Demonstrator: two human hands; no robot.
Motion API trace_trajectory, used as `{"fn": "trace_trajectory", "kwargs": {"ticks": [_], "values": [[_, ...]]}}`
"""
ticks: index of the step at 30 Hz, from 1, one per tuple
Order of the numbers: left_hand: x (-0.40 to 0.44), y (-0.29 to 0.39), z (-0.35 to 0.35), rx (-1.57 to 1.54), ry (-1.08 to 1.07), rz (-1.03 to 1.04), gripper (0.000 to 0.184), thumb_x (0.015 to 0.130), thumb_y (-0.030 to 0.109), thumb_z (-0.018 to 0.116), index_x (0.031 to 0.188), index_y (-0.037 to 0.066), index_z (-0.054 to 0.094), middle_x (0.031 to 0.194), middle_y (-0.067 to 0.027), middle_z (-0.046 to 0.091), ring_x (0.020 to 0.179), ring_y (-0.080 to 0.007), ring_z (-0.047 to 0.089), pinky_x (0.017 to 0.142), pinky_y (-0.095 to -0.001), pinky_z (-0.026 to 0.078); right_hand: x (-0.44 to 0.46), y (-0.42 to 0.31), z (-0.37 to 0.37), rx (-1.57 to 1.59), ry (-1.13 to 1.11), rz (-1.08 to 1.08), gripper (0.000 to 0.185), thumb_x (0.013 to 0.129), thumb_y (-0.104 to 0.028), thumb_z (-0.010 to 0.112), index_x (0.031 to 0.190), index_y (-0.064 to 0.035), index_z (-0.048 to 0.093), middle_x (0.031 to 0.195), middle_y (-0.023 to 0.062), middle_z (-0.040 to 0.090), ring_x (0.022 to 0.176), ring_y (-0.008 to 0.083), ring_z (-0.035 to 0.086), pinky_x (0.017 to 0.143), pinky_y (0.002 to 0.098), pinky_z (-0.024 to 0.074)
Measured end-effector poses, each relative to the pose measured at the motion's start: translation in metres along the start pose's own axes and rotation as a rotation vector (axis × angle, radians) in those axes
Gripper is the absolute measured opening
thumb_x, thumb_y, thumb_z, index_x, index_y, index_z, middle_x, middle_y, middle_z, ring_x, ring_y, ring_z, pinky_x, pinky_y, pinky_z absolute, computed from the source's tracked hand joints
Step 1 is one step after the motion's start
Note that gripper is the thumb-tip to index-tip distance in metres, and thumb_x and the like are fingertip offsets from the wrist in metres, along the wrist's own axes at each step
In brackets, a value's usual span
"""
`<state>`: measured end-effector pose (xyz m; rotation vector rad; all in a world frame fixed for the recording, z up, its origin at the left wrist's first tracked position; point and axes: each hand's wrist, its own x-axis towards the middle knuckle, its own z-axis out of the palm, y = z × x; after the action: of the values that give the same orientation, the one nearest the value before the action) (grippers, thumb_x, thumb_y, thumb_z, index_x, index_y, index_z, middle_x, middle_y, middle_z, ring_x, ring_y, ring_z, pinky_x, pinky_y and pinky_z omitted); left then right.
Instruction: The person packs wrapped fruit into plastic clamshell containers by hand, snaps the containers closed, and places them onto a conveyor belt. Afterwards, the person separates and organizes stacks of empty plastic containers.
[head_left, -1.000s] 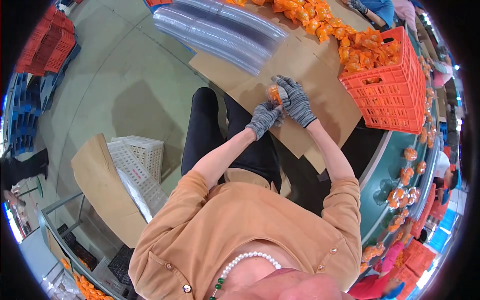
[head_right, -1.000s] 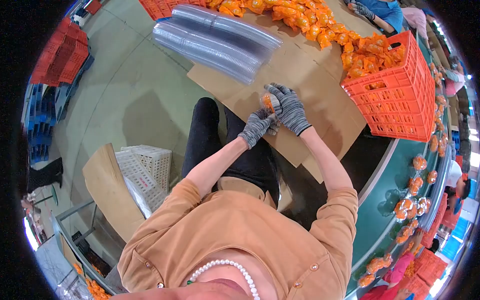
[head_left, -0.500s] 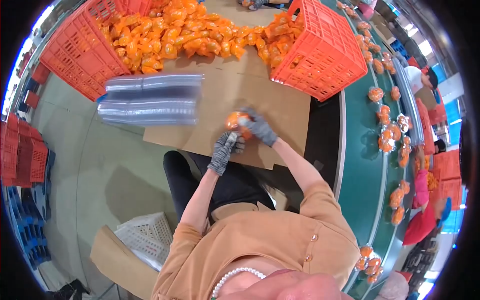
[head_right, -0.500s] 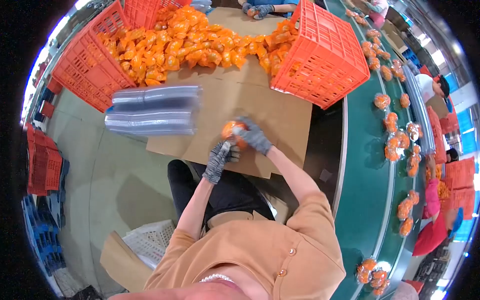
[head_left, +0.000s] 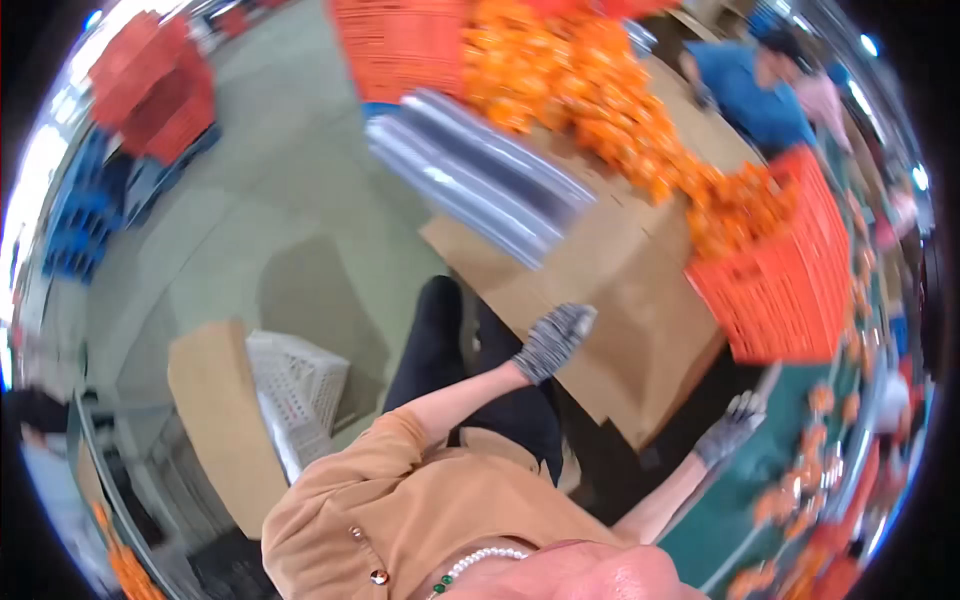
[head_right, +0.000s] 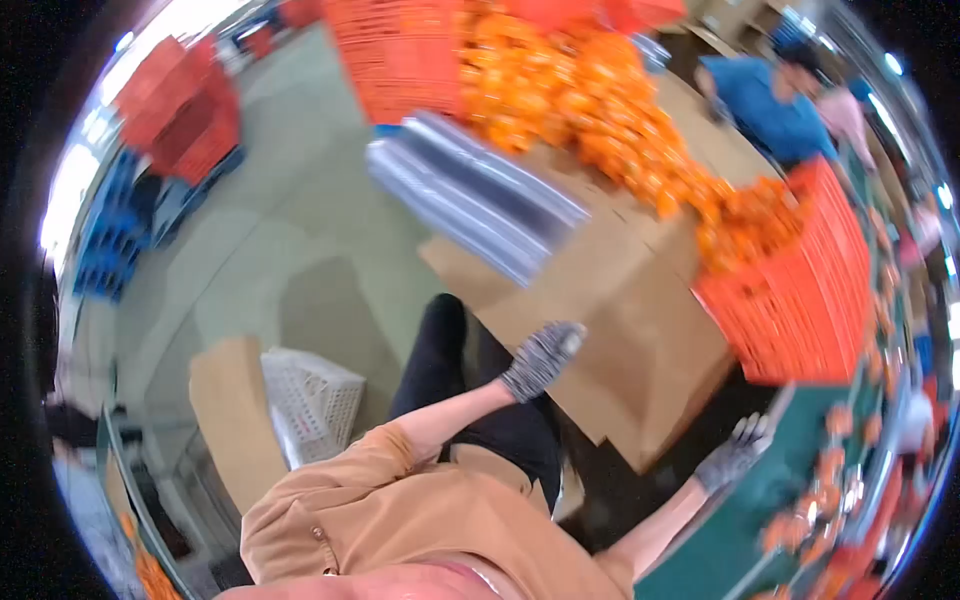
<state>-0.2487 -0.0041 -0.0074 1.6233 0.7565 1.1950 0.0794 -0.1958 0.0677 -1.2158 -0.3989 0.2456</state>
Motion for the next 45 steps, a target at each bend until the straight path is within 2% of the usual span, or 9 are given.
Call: {"fn": "trace_trajectory", "kwargs": {"ticks": [3,8,10,12,27,33,41,43,45], "values": [[0.050,0.039,-0.043,0.456,0.189,0.473,0.041,0.080,0.016,0.057,0.120,0.011,0.049,0.124,-0.0081,0.050,0.115,-0.0297,0.045,0.098,-0.0438,0.035,-0.039,0.066,0.092,-0.211,-0.315,0.132,0.038,0.091,-0.026,0.051,0.120,-0.0026,0.048,0.110,0.0053,0.054,0.098,0.0146,0.050,0.085,0.0277,0.0419],[0.115,0.022,-0.088,1.182,0.013,0.467,0.039,0.079,0.031,0.050,0.113,0.013,0.056,0.123,-0.0064,0.050,0.122,-0.0280,0.037,0.107,-0.0499,0.016,-0.113,0.122,0.259,-0.452,-0.987,-0.119,0.040,0.083,-0.005,0.057,0.122,-0.0024,0.048,0.113,0.0074,0.054,0.104,0.0164,0.049,0.090,0.0284,0.0399],[0.117,0.017,-0.093,1.074,-0.036,0.555,0.036,0.076,0.032,0.051,0.105,0.014,0.061,0.114,-0.0033,0.056,0.117,-0.0268,0.042,0.107,-0.0497,0.017,-0.122,0.171,0.290,-0.307,-1.090,-0.236,0.047,0.079,0.006,0.054,0.124,-0.0003,0.045,0.119,0.0060,0.051,0.107,0.0157,0.047,0.091,0.0266,0.0384],[0.117,0.014,-0.092,1.035,-0.016,0.532,0.033,0.074,0.032,0.053,0.101,0.016,0.063,0.104,-0.0015,0.059,0.111,-0.0250,0.045,0.107,-0.0490,0.019,-0.138,0.189,0.305,-0.047,-0.992,0.146,0.043,0.081,0.001,0.052,0.124,-0.0018,0.046,0.120,0.0048,0.050,0.105,0.0142,0.048,0.090,0.0267,0.0403],[0.116,0.011,-0.082,0.983,0.106,0.556,0.029,0.073,0.032,0.052,0.096,0.017,0.063,0.101,-0.0007,0.058,0.107,-0.0237,0.046,0.106,-0.0475,0.021,-0.123,0.148,0.276,-0.015,-1.101,0.210,0.035,0.086,0.003,0.044,0.121,0.0066,0.048,0.119,0.0113,0.053,0.107,0.0201,0.050,0.094,0.0301,0.0404],[0.115,0.012,-0.083,0.998,0.101,0.547,0.028,0.074,0.032,0.052,0.095,0.017,0.063,0.101,-0.0007,0.058,0.107,-0.0241,0.046,0.106,-0.0472,0.021,-0.122,0.138,0.276,-0.254,-1.162,-0.002,0.030,0.091,-0.008,0.042,0.117,0.0037,0.052,0.115,0.0124,0.055,0.104,0.0210,0.052,0.091,0.0308,0.0412],[0.115,-0.010,-0.079,1.024,-0.031,0.434,0.032,0.081,0.028,0.042,0.108,0.020,0.057,0.119,-0.0041,0.051,0.122,-0.0258,0.037,0.109,-0.0467,0.015,-0.093,0.103,0.233,-0.442,-0.653,-0.460,0.020,0.091,-0.013,0.047,0.103,-0.0007,0.057,0.102,0.0121,0.059,0.096,0.0224,0.054,0.086,0.0347,0.0425],[0.117,-0.012,-0.079,1.205,-0.007,0.470,0.036,0.081,0.029,0.042,0.112,0.019,0.055,0.123,-0.0047,0.049,0.123,-0.0262,0.036,0.110,-0.0470,0.013,-0.076,0.109,0.209,-0.806,-0.964,-1.158,0.020,0.085,-0.011,0.053,0.102,-0.0028,0.059,0.100,0.0128,0.059,0.099,0.0270,0.054,0.090,0.0396,0.0413],[0.113,0.005,-0.084,1.195,-0.081,0.411,0.041,0.079,0.032,0.045,0.116,0.016,0.054,0.125,-0.0059,0.048,0.124,-0.0267,0.034,0.110,-0.0475,0.012,-0.085,0.104,0.188,-0.907,-1.121,-1.009,0.019,0.078,-0.012,0.059,0.095,-0.0052,0.060,0.096,0.0125,0.059,0.098,0.0303,0.053,0.092,0.0422,0.0392]]}}
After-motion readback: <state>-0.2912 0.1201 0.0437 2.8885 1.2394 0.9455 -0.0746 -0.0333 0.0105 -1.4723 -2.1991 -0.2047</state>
